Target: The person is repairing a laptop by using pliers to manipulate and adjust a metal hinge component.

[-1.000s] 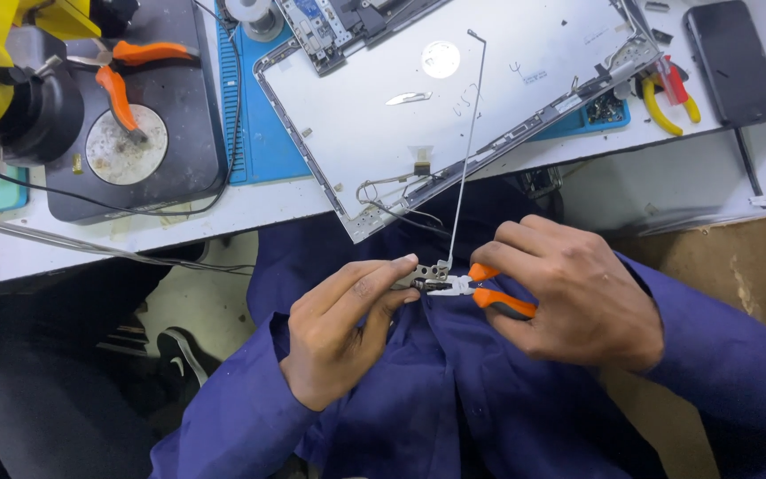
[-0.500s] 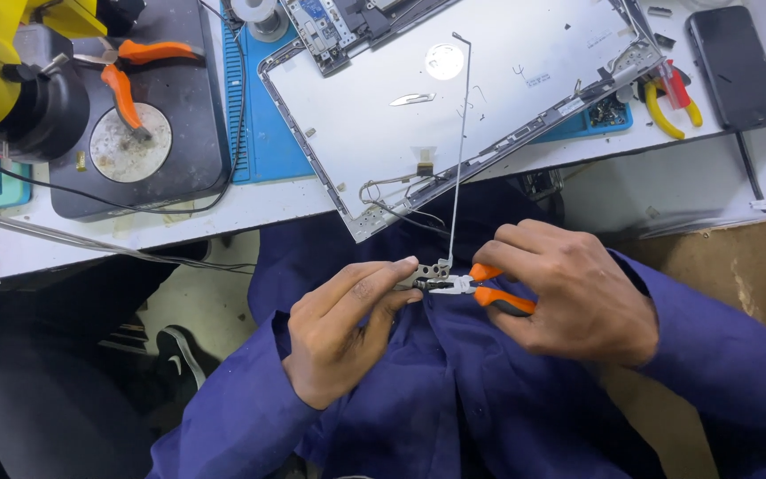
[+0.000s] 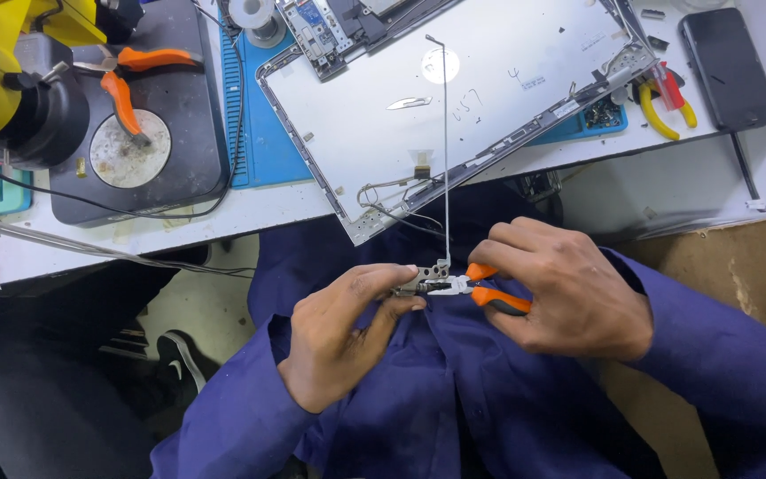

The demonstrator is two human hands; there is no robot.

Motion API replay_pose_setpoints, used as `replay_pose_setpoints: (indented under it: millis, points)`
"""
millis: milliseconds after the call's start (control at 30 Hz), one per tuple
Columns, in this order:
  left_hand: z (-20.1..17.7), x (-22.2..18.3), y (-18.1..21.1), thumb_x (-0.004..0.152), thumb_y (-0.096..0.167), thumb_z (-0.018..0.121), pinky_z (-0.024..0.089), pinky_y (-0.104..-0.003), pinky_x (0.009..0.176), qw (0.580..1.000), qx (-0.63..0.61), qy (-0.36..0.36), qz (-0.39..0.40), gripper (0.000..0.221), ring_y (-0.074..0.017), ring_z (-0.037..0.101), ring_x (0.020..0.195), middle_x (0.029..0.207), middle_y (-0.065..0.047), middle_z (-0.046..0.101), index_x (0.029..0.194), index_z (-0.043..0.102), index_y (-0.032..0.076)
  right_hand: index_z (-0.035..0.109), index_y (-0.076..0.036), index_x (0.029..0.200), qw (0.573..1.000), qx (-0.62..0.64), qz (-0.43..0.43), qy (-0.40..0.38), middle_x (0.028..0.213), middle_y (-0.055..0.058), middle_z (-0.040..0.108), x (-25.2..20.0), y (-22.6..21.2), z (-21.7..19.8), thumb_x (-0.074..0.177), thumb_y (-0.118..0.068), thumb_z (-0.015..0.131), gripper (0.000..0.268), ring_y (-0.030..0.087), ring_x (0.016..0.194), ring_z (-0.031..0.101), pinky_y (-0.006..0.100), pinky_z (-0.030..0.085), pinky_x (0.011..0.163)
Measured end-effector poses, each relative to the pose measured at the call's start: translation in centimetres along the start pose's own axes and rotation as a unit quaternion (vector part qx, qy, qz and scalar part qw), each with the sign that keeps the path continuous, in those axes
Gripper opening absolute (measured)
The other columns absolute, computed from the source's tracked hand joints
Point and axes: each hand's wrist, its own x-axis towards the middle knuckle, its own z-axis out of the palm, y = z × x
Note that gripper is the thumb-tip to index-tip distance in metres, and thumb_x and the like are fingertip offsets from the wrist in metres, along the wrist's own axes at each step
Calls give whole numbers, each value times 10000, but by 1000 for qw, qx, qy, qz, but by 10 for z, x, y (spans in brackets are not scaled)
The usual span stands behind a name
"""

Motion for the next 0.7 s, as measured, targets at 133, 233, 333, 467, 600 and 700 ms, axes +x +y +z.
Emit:
replay_pose_setpoints:
  millis: [133, 233, 333, 467, 600, 700]
  points:
    - [5, -13, -8, 982, 49, 705, 637, -248, 801, 997, -13, -40, -72, 259, -145, 810, 961, 1155, -11, 773, 1223, 635, 117, 636, -155, 947, 1000, -3, 3, -19, 850, 12, 608, 0, 0, -3, 755, -229, 722, 223, 238, 782, 576, 387, 474, 665]
    - [2, -7, -5, 974, -10, 652, 650, -249, 857, 992, -55, -24, -107, 238, -148, 822, 959, 1103, -52, 789, 1184, 610, 94, 635, -146, 948, 1000, 2, -10, -11, 868, 25, 611, 1, 0, -13, 765, -214, 724, 215, 251, 804, 571, 382, 473, 722]
    - [-3, 4, 4, 971, -71, 628, 674, -267, 918, 976, -151, 43, -154, 191, -200, 814, 949, 1059, -153, 790, 1140, 585, 9, 659, -139, 947, 999, 27, 36, 0, 882, -1, 647, -1, 0, -19, 752, -187, 714, 208, 220, 799, 594, 354, 484, 720]
    - [-3, 7, 7, 985, -57, 635, 692, -268, 905, 974, -154, 58, -155, 245, -204, 825, 902, 1045, -142, 790, 1218, 633, 19, 663, -143, 958, 998, 37, 44, -2, 885, -4, 645, -1, -2, -17, 753, -194, 717, 218, 216, 808, 601, 352, 490, 724]
    - [-2, 7, 9, 1003, -13, 631, 693, -249, 869, 981, -131, 65, -131, 169, -171, 818, 866, 1047, -130, 791, 1167, 664, 17, 657, -122, 995, 999, 24, 23, 9, 909, 19, 636, 0, -3, -12, 758, -200, 721, 257, 232, 830, 595, 366, 493, 724]
    - [-1, 4, 10, 1001, 13, 652, 682, -245, 898, 989, -85, 61, -106, 158, -167, 815, 925, 1079, -98, 785, 1153, 691, 32, 642, -106, 972, 999, 17, 6, 39, 895, 28, 621, 1, -8, -12, 777, -179, 729, 225, 234, 801, 576, 362, 481, 714]
